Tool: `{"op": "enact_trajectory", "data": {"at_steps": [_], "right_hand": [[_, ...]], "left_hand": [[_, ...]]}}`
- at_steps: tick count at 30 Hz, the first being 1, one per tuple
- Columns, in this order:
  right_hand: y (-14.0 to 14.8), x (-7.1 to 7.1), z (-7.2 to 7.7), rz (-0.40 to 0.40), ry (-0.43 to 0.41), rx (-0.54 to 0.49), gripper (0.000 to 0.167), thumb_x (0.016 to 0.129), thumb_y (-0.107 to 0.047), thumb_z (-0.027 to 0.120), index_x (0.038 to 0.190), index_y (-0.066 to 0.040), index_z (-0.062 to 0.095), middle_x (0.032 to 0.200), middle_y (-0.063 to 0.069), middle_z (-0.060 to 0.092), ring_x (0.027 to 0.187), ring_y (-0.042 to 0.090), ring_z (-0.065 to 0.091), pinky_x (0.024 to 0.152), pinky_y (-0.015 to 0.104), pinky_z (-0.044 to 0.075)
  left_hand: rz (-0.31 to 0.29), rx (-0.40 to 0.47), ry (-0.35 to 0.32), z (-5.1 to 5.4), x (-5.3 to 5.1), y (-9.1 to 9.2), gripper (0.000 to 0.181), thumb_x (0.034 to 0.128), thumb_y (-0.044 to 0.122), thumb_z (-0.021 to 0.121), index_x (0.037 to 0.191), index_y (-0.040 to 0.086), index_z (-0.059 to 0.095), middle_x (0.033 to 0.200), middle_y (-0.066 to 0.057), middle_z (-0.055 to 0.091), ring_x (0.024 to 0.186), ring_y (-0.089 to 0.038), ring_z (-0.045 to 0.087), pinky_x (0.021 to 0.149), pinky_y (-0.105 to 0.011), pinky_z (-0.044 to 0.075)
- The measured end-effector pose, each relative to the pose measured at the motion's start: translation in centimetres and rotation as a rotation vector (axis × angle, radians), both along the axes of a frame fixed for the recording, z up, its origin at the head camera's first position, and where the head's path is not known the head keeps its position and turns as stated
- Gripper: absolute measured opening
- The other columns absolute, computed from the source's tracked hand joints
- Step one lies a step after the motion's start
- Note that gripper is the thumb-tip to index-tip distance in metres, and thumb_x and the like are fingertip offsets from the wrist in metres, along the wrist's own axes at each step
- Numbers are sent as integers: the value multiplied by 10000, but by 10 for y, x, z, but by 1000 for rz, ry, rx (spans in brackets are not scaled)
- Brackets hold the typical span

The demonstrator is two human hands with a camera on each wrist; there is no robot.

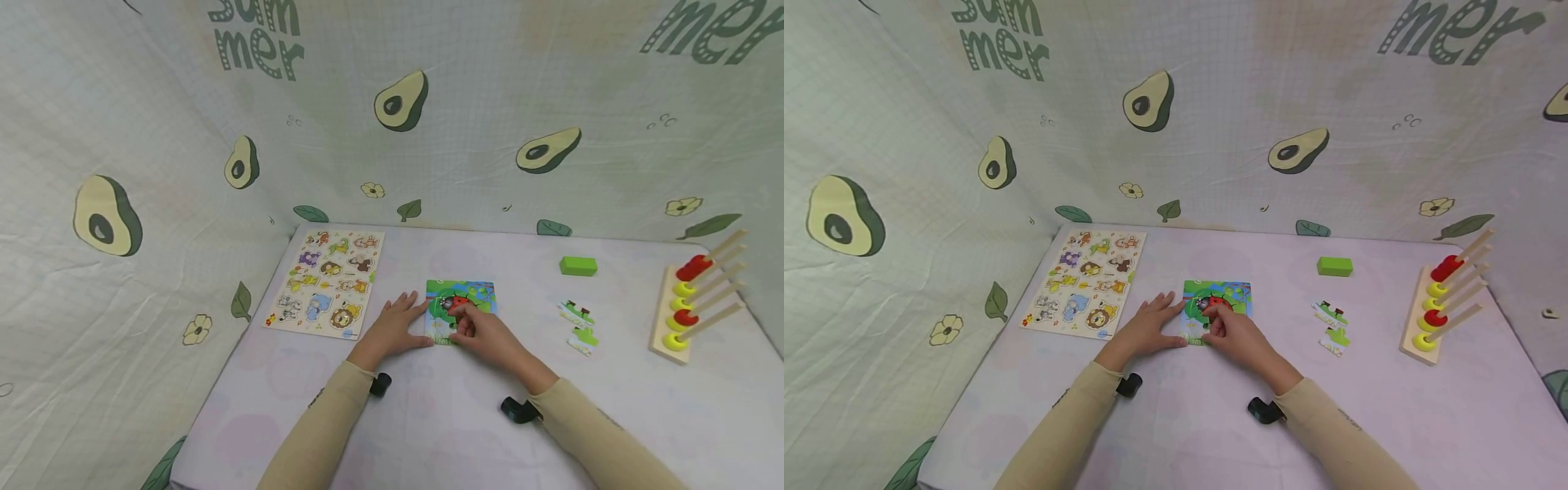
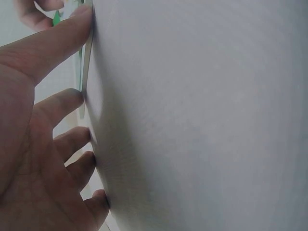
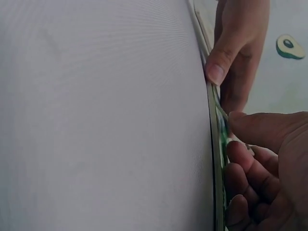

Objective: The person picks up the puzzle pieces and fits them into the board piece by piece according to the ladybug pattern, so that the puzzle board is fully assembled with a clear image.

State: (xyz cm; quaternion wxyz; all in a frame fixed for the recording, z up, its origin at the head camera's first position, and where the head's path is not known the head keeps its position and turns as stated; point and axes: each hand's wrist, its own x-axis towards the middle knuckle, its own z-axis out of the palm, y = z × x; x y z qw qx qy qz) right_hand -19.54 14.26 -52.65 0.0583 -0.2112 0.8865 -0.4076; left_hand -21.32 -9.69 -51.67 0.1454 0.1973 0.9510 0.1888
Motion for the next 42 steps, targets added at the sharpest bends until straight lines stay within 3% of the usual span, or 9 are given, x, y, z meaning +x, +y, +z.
{"op": "enact_trajectory", "data": {"at_steps": [11, 23, 31, 42], "right_hand": [[-10, -1, -1, -13, 44, 117, 410, 888, -289, 810, 1211, -77, 675, 763, -106, 543, 646, 54, 475, 600, 243, 412], [-11, -3, -1, -7, 53, 152, 440, 896, -296, 799, 1272, -104, 675, 780, -100, 542, 665, 69, 479, 615, 255, 408], [-11, -4, -3, 14, 110, 202, 403, 910, -284, 784, 1282, -144, 716, 747, -113, 524, 669, 52, 474, 620, 258, 409], [-14, -5, -1, 0, 68, 250, 407, 905, -303, 785, 1290, -190, 718, 805, -74, 527, 715, 84, 485, 644, 286, 414]], "left_hand": [[-1, -20, 8, -1, 0, 1, 853, 890, 558, 725, 1599, 254, 359, 1688, -58, 205, 1567, -244, 100, 1271, -476, 72], [-6, -18, 7, 0, 1, 0, 852, 890, 550, 729, 1598, 247, 362, 1686, -63, 207, 1567, -250, 104, 1270, -481, 75], [-3, -17, 2, 0, 0, 1, 850, 893, 550, 727, 1599, 249, 360, 1687, -59, 203, 1567, -247, 101, 1270, -479, 71], [-2, -24, -2, 0, 0, 1, 853, 890, 558, 725, 1599, 258, 357, 1688, -54, 200, 1567, -243, 100, 1270, -476, 69]]}}
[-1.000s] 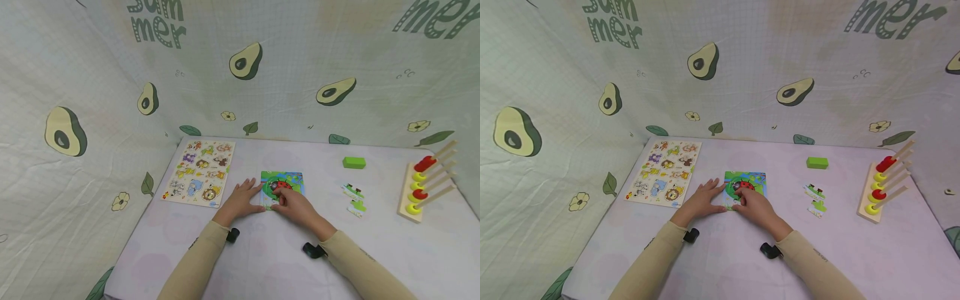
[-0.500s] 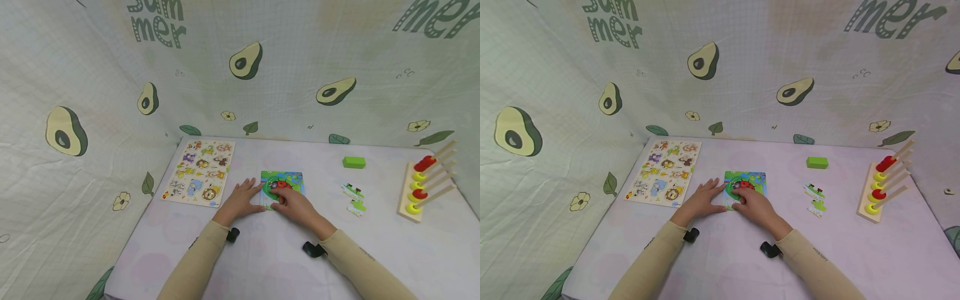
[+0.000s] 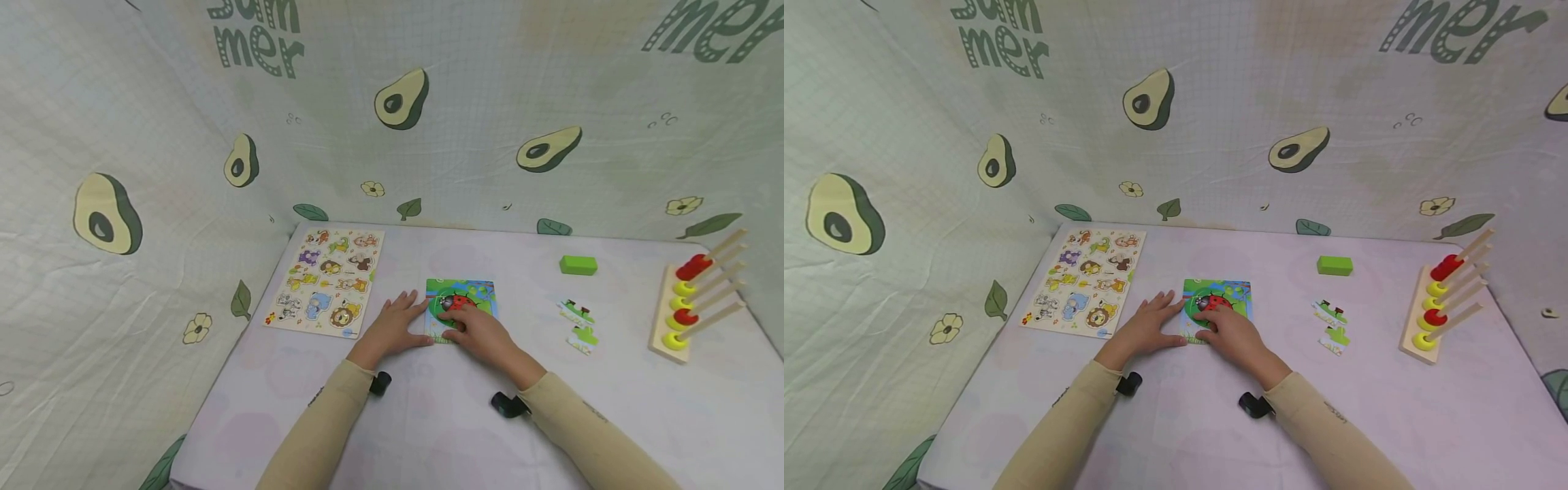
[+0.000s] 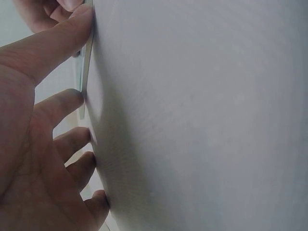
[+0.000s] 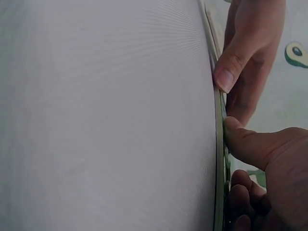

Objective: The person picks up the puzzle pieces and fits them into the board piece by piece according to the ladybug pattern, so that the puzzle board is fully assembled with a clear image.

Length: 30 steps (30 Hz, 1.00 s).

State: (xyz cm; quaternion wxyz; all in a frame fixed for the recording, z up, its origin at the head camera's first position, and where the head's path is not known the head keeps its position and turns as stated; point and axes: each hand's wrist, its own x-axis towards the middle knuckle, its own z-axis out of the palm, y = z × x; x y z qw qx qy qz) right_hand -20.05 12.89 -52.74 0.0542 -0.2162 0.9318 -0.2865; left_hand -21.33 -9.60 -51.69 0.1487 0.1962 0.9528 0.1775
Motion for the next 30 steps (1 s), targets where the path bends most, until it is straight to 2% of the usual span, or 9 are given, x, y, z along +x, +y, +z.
{"op": "enact_trajectory", "data": {"at_steps": [10, 17, 25, 30], "right_hand": [[2, -1, 1, 22, -10, -11, 411, 917, -312, 770, 1306, -194, 709, 847, -69, 526, 702, 71, 487, 619, 275, 422], [3, -1, 3, 33, -19, -38, 438, 928, -289, 760, 1348, -197, 679, 842, -66, 531, 706, 74, 505, 649, 291, 441], [6, 0, 5, 48, -4, -68, 454, 939, -251, 752, 1375, -174, 652, 827, -100, 562, 746, 66, 527, 715, 301, 468], [10, 2, 8, 49, 14, -90, 459, 942, -235, 749, 1375, -126, 646, 818, -103, 573, 719, 68, 510, 683, 298, 452]], "left_hand": [[-5, -3, 1, 1, 0, 0, 852, 894, 561, 720, 1600, 254, 354, 1688, -62, 201, 1566, -256, 103, 1270, -482, 74], [-9, -10, 3, 2, 1, 0, 851, 897, 564, 715, 1601, 252, 354, 1688, -62, 202, 1567, -252, 105, 1270, -479, 78], [-6, 0, 4, 2, 1, 0, 850, 894, 555, 723, 1599, 247, 361, 1685, -67, 213, 1566, -257, 111, 1270, -485, 87], [-6, 4, -2, 3, 2, 0, 852, 893, 553, 726, 1597, 241, 364, 1686, -65, 211, 1566, -255, 110, 1270, -479, 84]]}}
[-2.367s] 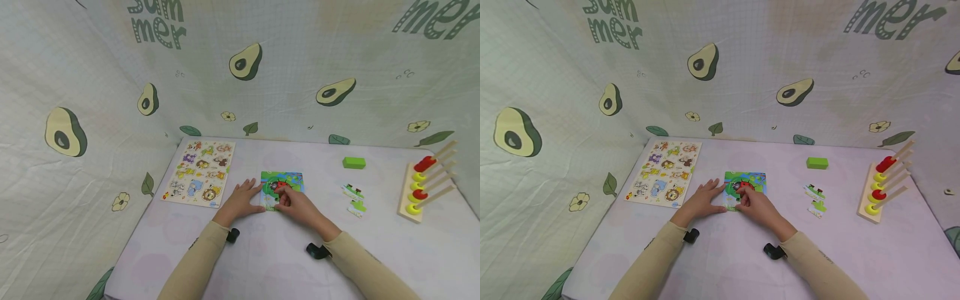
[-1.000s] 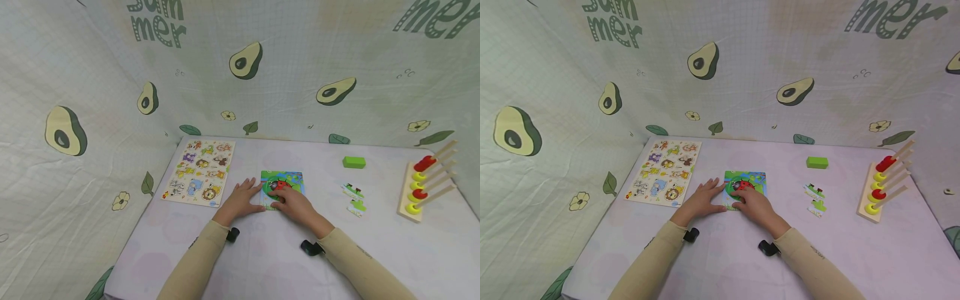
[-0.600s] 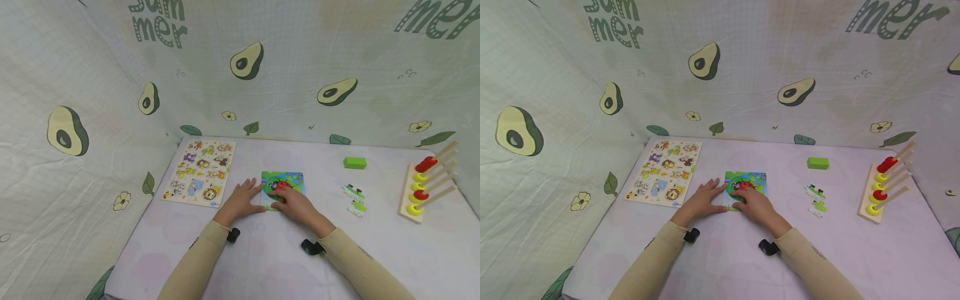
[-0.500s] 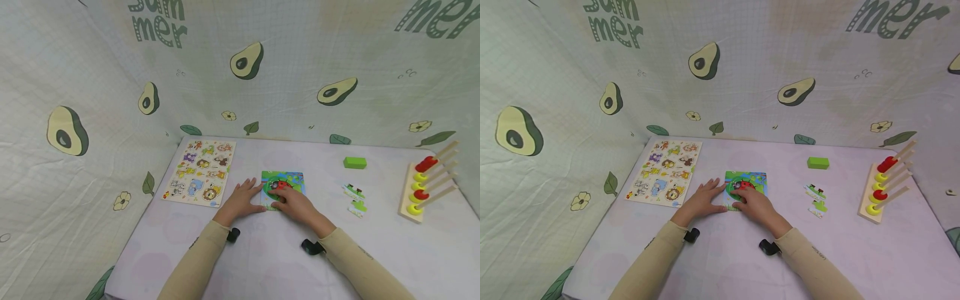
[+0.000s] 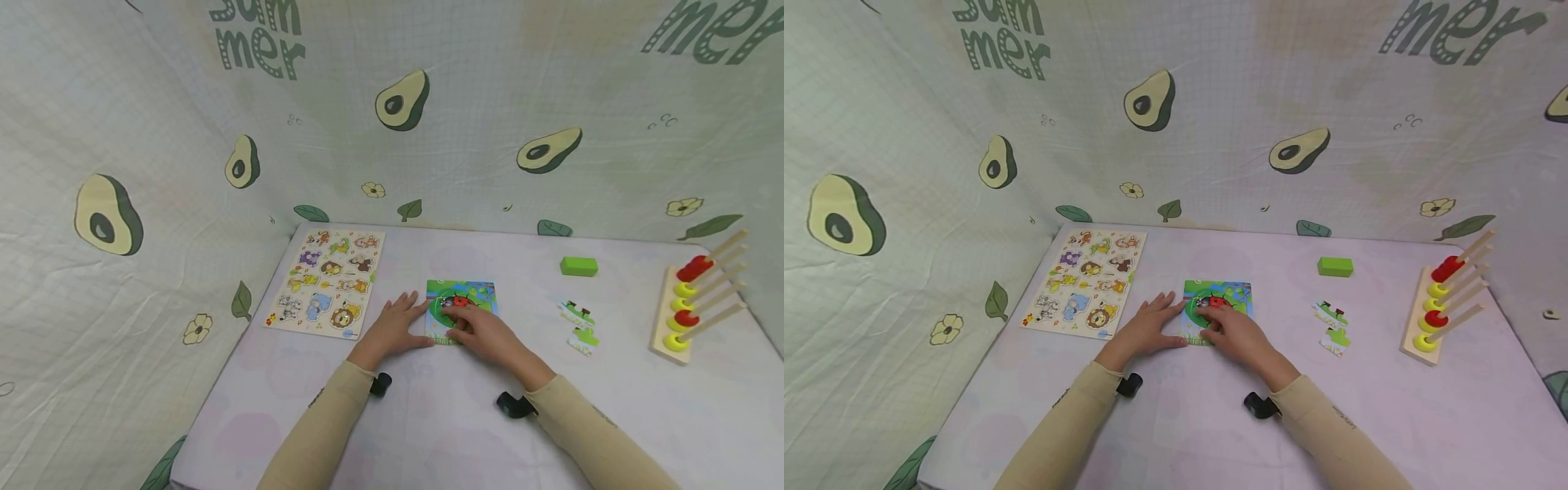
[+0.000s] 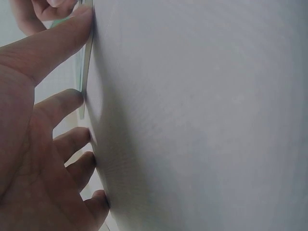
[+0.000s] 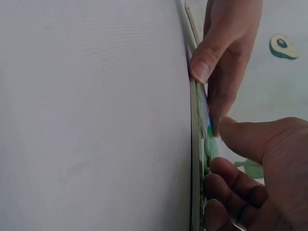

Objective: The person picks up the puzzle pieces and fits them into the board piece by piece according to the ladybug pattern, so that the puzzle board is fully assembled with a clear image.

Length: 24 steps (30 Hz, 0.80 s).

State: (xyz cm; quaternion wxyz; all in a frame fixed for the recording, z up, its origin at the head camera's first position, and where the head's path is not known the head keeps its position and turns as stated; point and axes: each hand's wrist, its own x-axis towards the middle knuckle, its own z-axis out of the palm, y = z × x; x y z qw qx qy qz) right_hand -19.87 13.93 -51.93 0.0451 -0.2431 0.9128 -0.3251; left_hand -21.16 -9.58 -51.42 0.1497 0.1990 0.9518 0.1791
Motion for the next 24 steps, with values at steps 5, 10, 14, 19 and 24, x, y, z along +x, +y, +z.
{"op": "enact_trajectory", "data": {"at_steps": [5, 10, 14, 19, 24], "right_hand": [[7, 2, 2, -27, -8, -26, 447, 958, -214, 727, 1388, -129, 640, 841, -96, 568, 736, 92, 507, 680, 299, 442], [17, 1, 1, -61, 5, -27, 412, 958, -200, 723, 1360, -135, 657, 847, -94, 575, 762, 105, 517, 710, 321, 452], [28, 1, 2, -93, 12, -14, 402, 961, -208, 724, 1344, -102, 660, 851, -74, 579, 755, 113, 517, 706, 331, 455], [44, 1, 2, -121, 24, -16, 402, 961, -176, 721, 1343, -73, 652, 845, -55, 588, 742, 109, 519, 676, 322, 458], [63, 4, -1, -163, 29, -15, 408, 958, -159, 720, 1350, -73, 646, 878, -36, 600, 762, 120, 535, 681, 319, 471]], "left_hand": [[0, -1, 0, 1, 0, 0, 856, 895, 544, 728, 1602, 243, 350, 1687, -65, 199, 1566, -253, 104, 1270, -481, 79], [-1, 5, 5, 2, 1, 0, 857, 892, 533, 737, 1599, 232, 358, 1685, -73, 206, 1565, -263, 113, 1268, -491, 89], [-1, 18, 7, 3, 2, -1, 859, 887, 522, 748, 1595, 218, 368, 1682, -82, 212, 1564, -274, 120, 1267, -499, 90], [3, 17, 2, 2, 1, -1, 873, 880, 528, 750, 1599, 227, 356, 1686, -71, 201, 1566, -267, 107, 1268, -493, 77], [-1, 15, 4, 2, 1, 0, 877, 878, 534, 749, 1597, 212, 362, 1685, -82, 204, 1565, -275, 111, 1267, -499, 84]]}}
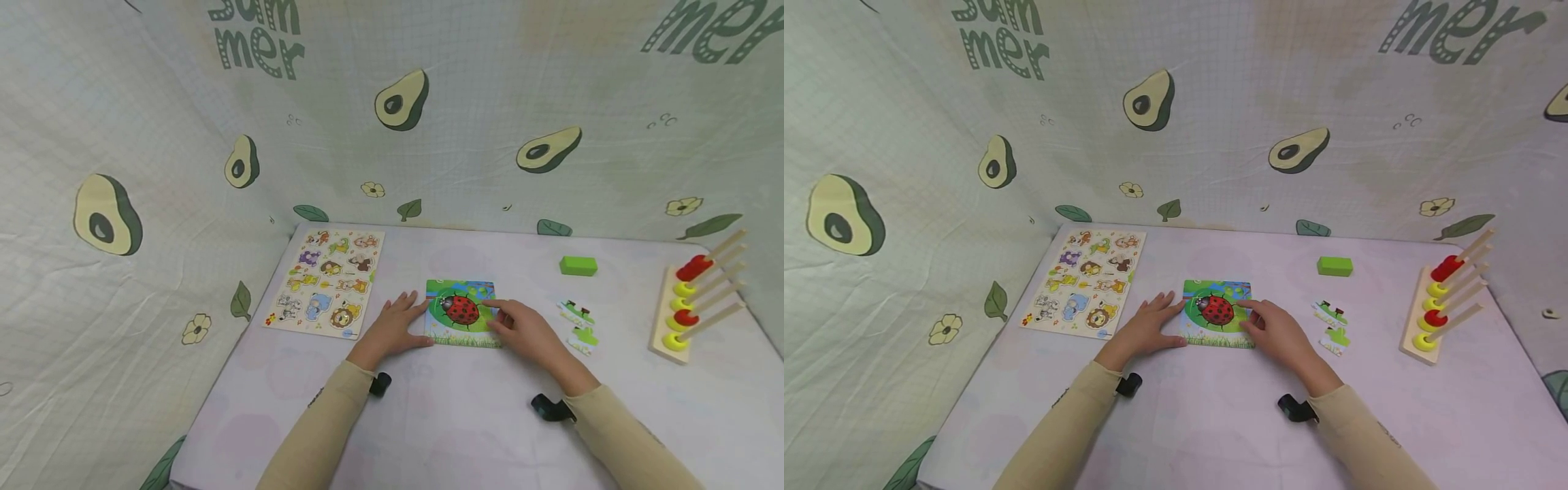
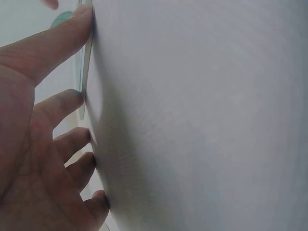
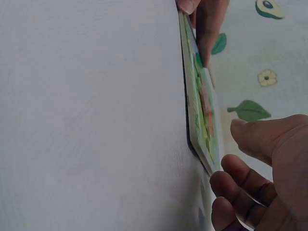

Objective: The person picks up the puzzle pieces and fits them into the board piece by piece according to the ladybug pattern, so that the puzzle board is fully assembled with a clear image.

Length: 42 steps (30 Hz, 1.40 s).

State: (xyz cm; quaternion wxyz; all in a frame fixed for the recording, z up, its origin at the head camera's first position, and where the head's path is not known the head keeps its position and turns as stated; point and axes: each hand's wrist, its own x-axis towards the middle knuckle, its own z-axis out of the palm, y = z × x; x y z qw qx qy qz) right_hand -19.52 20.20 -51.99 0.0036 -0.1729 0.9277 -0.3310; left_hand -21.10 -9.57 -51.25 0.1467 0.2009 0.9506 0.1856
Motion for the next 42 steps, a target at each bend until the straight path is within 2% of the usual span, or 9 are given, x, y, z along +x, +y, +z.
{"op": "enact_trajectory", "data": {"at_steps": [8, 18, 25, 29, 31, 33, 37, 42], "right_hand": [[27, 3, -2, -53, 22, 24, 401, 962, -158, 713, 1349, -75, 646, 875, -16, 600, 752, 132, 526, 656, 315, 453], [59, 8, 3, -125, 3, 73, 421, 962, -147, 698, 1362, -39, 622, 953, 51, 622, 811, 183, 557, 688, 354, 476], [83, 10, 2, -175, 56, 97, 396, 951, -118, 706, 1323, -4, 634, 952, 82, 618, 797, 185, 550, 668, 345, 459], [96, 11, 2, -219, 42, 112, 403, 970, -157, 690, 1336, -4, 617, 1033, 143, 586, 840, 238, 560, 672, 358, 460], [101, 11, 2, -245, 15, 112, 425, 983, -187, 677, 1357, -2, 599, 1110, 196, 552, 902, 298, 555, 704, 413, 483], [106, 11, 2, -269, -9, 108, 448, 993, -206, 661, 1380, 7, 582, 1197, 259, 512, 997, 383, 539, 771, 520, 501], [114, 11, 0, -315, -29, 129, 478, 996, -216, 651, 1398, 27, 561, 1306, 354, 441, 1154, 529, 444, 914, 712, 413], [121, 10, -2, -349, -50, 164, 492, 989, -224, 659, 1397, 30, 554, 1320, 384, 422, 1183, 570, 404, 940, 745, 372]], "left_hand": [[3, 4, 9, -1, 0, -1, 868, 879, 528, 751, 1593, 214, 372, 1683, -76, 211, 1564, -272, 119, 1269, -488, 81], [7, -7, 4, -3, -1, -1, 877, 879, 544, 743, 1600, 229, 356, 1688, -59, 196, 1567, -254, 103, 1271, -474, 67], [3, -3, 6, -1, -1, -1, 873, 880, 537, 747, 1598, 220, 363, 1686, -70, 204, 1566, -263, 110, 1270, -484, 76], [2, 2, 10, -1, -1, -1, 873, 877, 532, 752, 1595, 214, 370, 1685, -75, 212, 1565, -271, 117, 1269, -490, 82], [2, -3, 6, -2, -1, -1, 873, 881, 536, 746, 1599, 225, 358, 1687, -66, 202, 1566, -262, 107, 1270, -480, 73], [4, -7, 1, -2, -1, -1, 874, 884, 539, 741, 1602, 234, 348, 1689, -56, 191, 1567, -252, 96, 1271, -471, 61], [5, 5, -1, -4, -1, -1, 873, 880, 532, 749, 1598, 222, 360, 1689, -65, 195, 1567, -259, 99, 1271, -475, 62], [7, -3, -5, -4, -1, -1, 876, 878, 539, 746, 1599, 229, 357, 1691, -57, 187, 1568, -257, 93, 1272, -467, 61]]}}
